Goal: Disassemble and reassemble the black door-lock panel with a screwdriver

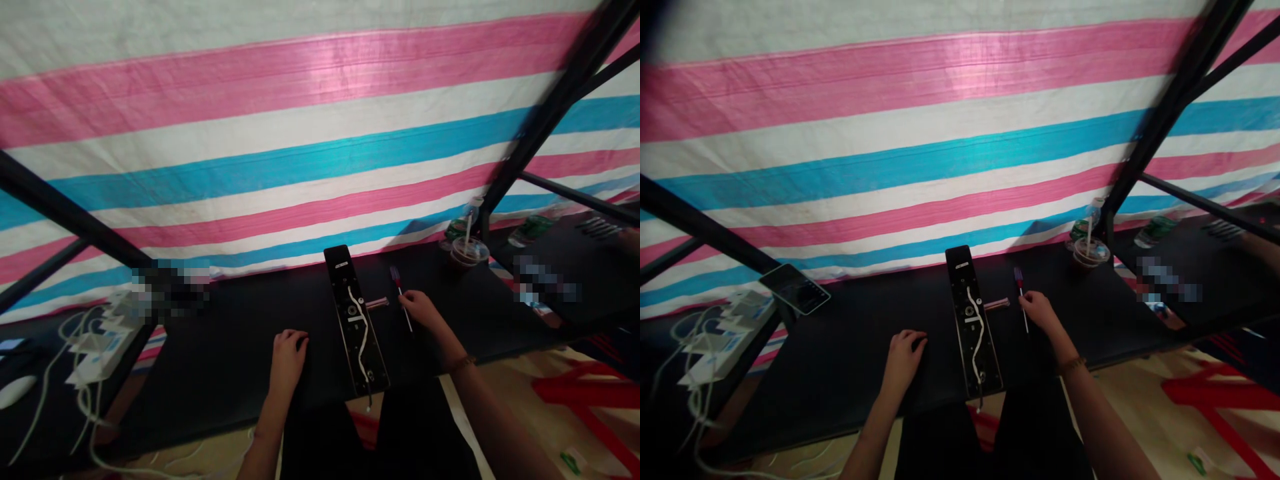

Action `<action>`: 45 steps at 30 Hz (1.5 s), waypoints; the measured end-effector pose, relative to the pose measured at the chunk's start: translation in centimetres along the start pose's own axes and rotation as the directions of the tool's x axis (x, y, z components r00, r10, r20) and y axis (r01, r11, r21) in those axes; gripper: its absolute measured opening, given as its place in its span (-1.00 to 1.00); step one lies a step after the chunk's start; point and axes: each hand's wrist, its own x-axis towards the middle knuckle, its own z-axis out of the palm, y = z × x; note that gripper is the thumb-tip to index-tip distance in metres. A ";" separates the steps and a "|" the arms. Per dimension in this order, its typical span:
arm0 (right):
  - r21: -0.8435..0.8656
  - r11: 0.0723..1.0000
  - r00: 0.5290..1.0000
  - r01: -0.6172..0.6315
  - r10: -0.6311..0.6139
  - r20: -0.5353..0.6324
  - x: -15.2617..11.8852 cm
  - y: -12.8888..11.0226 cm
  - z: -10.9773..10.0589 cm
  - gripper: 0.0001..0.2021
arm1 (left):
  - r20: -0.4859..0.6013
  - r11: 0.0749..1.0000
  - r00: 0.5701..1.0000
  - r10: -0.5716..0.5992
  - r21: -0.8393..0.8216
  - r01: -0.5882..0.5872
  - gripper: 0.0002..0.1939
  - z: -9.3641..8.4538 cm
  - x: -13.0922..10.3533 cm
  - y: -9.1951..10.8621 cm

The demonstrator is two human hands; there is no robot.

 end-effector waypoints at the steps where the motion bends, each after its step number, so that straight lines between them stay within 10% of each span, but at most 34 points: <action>1: 0.096 0.995 1.000 0.004 -0.004 0.004 -0.9 -0.1 -0.1 -0.68 | -0.004 1.000 1.000 0.002 0.005 -0.001 -0.82 0.2 0.0 0.1; 5: 0.796 0.604 0.999 -0.032 -0.004 0.043 -6.3 -0.4 -0.3 -0.61 | -0.007 1.000 1.000 0.019 0.009 -0.019 -0.83 0.3 -0.2 -0.2; 10: 0.923 0.346 0.985 -0.169 0.040 0.166 -12.4 -1.9 0.4 -0.68 | -0.016 1.000 1.000 0.006 0.004 -0.005 -0.86 -0.2 -0.4 -0.6; 45: 0.883 0.468 0.994 -0.032 -0.080 0.078 -15.5 -4.6 2.0 -0.75 | -0.043 1.000 0.999 0.032 0.001 -0.032 -0.75 0.7 0.4 0.3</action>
